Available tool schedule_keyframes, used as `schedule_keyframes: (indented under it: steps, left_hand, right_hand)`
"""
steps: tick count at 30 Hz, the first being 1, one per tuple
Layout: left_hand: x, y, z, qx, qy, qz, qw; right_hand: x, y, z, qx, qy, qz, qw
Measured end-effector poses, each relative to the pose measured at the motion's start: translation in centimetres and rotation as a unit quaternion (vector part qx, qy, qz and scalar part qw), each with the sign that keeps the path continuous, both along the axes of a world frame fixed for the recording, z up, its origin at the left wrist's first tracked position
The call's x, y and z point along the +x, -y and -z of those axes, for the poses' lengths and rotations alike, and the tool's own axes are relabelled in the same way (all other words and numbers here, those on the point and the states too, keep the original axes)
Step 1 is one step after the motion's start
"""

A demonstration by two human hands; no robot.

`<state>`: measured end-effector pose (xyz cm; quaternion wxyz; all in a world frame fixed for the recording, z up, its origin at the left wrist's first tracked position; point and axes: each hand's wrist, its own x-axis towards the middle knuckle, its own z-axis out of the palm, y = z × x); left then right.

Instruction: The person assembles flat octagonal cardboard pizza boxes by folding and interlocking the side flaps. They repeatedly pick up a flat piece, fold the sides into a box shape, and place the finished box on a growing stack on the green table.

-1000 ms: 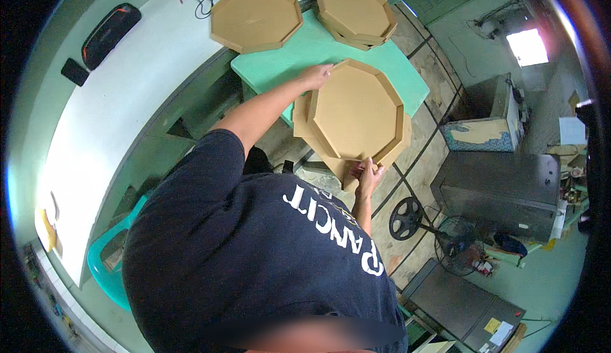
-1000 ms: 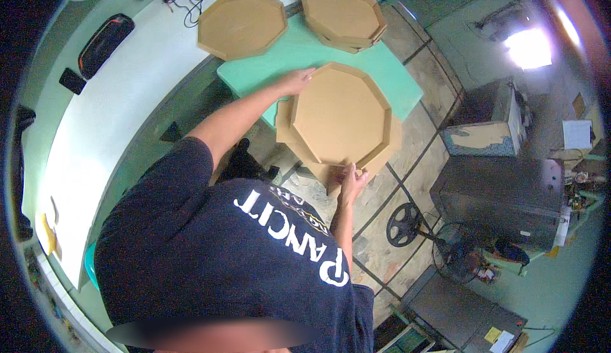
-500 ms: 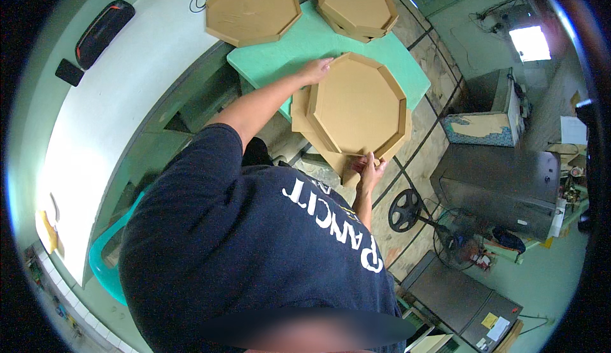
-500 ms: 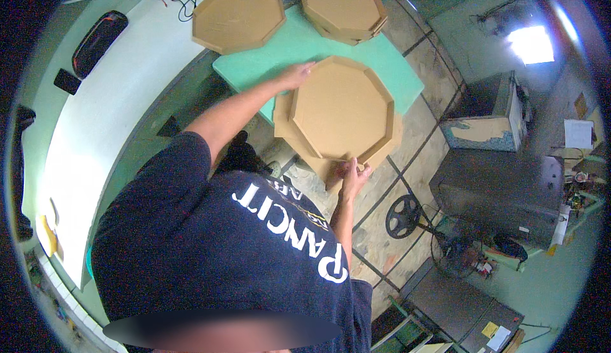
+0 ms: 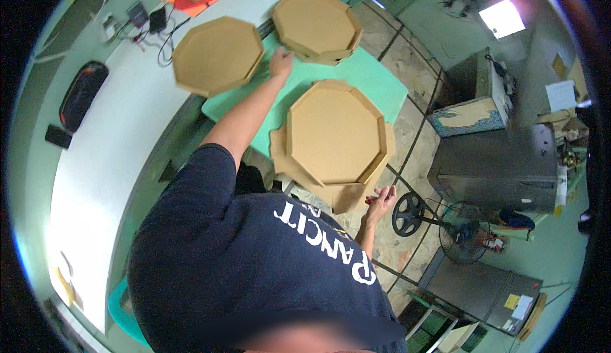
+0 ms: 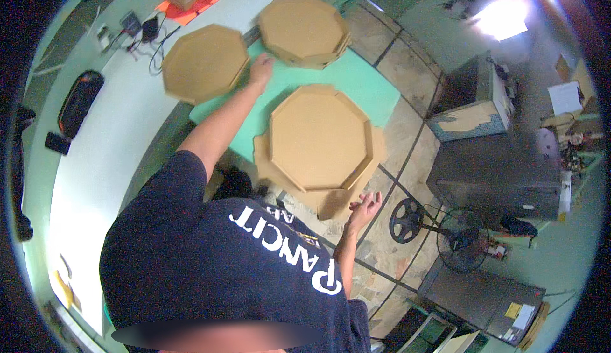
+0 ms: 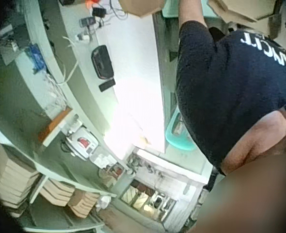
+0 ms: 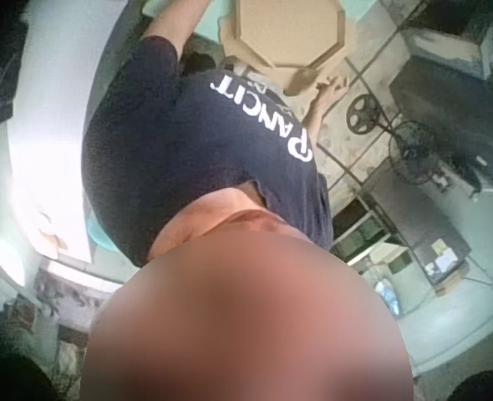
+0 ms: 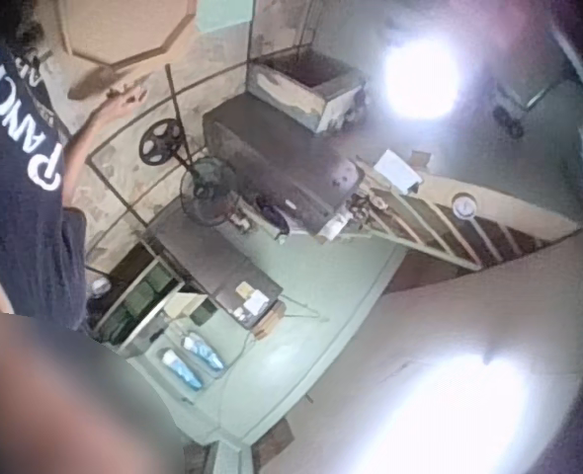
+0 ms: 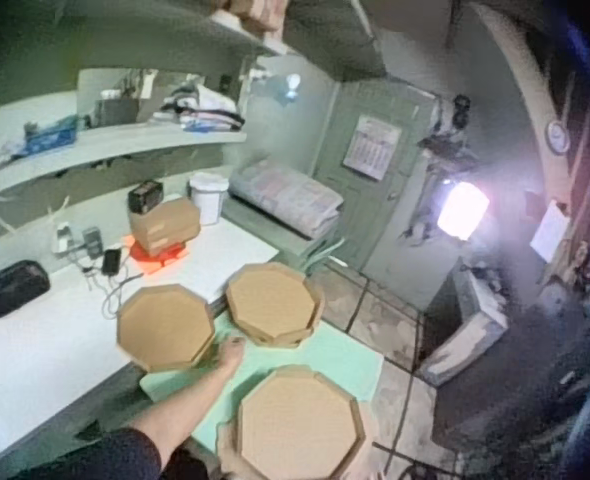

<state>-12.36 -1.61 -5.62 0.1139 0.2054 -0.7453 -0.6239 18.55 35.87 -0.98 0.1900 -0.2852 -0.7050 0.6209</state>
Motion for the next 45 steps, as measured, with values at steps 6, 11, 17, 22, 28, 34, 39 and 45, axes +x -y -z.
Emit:
schedule_keyframes:
  steps: [6, 11, 17, 22, 28, 34, 39, 45]
  left_hand:
    - [-10.3, 1.9, 2.1, 0.21, 0.104, -0.114, 0.965]
    - [-11.5, 4.6, 4.6, 0.288, 0.103, -0.015, 0.952]
    - [-6.5, 3.4, 0.7, 0.369, 0.032, 0.09, 0.924]
    - [5.8, -1.4, -8.8, 0.451, -0.017, 0.261, 0.853]
    - [16.3, -3.3, -13.1, 0.313, 0.016, 0.394, 0.864]
    - [16.0, -2.2, -11.4, 0.179, 0.05, 0.281, 0.942]
    - [15.6, -2.3, -7.7, 0.057, 0.095, 0.301, 0.947]
    - [14.8, -2.6, -3.2, -0.117, 0.028, 0.271, 0.955]
  right_hand:
    - [-0.5, -0.1, -1.4, -0.024, -0.006, 0.063, 0.998]
    - [-1.1, 1.0, -2.9, 0.013, -0.039, 0.05, 0.998]
    - [-5.9, 3.4, -5.6, 0.067, -0.088, -0.048, 0.993]
    - [-10.6, 4.0, -9.1, 0.066, -0.138, -0.117, 0.981]
    - [-10.4, 1.9, -11.0, 0.0, -0.236, -0.094, 0.967]
    - [-8.5, 0.8, -6.2, -0.106, -0.132, -0.12, 0.978]
    - [-7.6, 0.7, -2.9, 0.046, -0.092, -0.066, 0.993]
    - [-6.6, 0.4, 0.0, 0.072, -0.022, -0.114, 0.991]
